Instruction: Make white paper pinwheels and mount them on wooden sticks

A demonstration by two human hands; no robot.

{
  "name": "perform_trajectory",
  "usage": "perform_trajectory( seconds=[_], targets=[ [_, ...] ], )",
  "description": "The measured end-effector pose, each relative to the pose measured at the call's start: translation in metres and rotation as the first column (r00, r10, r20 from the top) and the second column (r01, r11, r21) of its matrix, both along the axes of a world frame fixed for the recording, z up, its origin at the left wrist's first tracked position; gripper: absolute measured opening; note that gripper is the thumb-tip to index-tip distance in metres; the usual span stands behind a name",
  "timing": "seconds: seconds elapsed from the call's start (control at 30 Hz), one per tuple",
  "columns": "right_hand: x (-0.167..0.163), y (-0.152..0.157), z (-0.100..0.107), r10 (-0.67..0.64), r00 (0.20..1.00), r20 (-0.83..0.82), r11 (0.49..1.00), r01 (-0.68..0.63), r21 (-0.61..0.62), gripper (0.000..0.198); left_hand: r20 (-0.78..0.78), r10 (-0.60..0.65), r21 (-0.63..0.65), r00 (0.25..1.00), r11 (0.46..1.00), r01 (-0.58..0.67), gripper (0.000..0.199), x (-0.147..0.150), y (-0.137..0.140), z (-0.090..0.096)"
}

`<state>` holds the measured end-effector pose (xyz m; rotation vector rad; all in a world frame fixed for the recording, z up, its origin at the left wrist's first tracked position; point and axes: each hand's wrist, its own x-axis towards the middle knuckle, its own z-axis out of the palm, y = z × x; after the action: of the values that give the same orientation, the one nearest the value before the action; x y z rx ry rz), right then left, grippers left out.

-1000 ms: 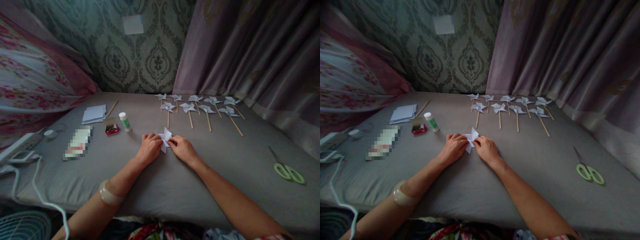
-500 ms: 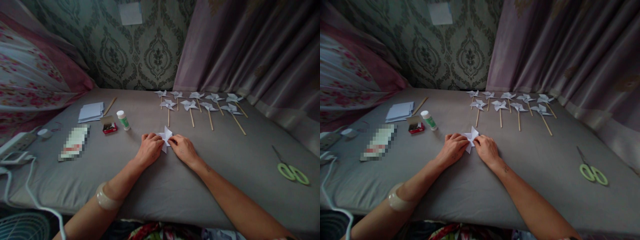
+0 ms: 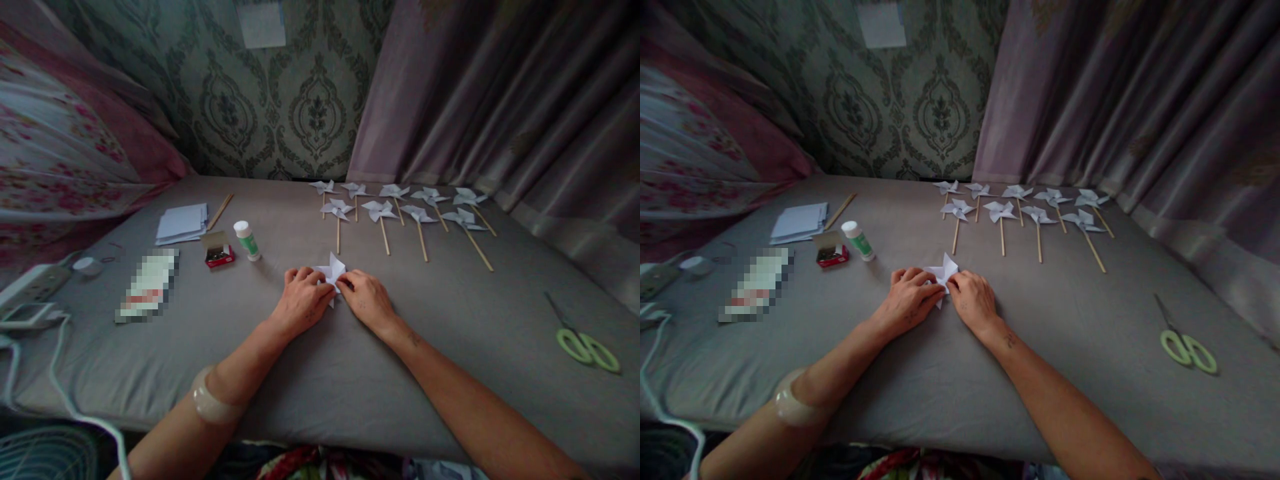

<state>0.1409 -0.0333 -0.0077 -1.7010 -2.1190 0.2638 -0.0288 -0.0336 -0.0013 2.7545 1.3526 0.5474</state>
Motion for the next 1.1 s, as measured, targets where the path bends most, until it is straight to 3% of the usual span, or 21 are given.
perform_trajectory(
  seconds=[0.6, 0.83, 1.1],
  targets=[
    [-0.004, -0.007, 0.009, 0.058, 0.989, 0.139, 0.998, -0.057, -0.012, 0.026, -0.059, 0.016, -0.011, 0.998, 1.0, -0.016, 0.032, 0.003, -0.006, 0.005],
    [0.001, -0.006, 0.012, 0.177, 0.971, 0.158, 0.983, -0.183, 0.019, 0.031, -0.056, 0.025, -0.005, 0.998, 1.0, -0.026, 0.034, 0.003, -0.01, 0.002],
    [0.003, 0.011, 0.026, 0.288, 0.896, 0.338, 0.957, -0.278, -0.08, 0.027, -0.06, 0.026, -0.012, 0.998, 1.0, -0.027, 0.033, 0.003, -0.011, -0.001]
  ],
)
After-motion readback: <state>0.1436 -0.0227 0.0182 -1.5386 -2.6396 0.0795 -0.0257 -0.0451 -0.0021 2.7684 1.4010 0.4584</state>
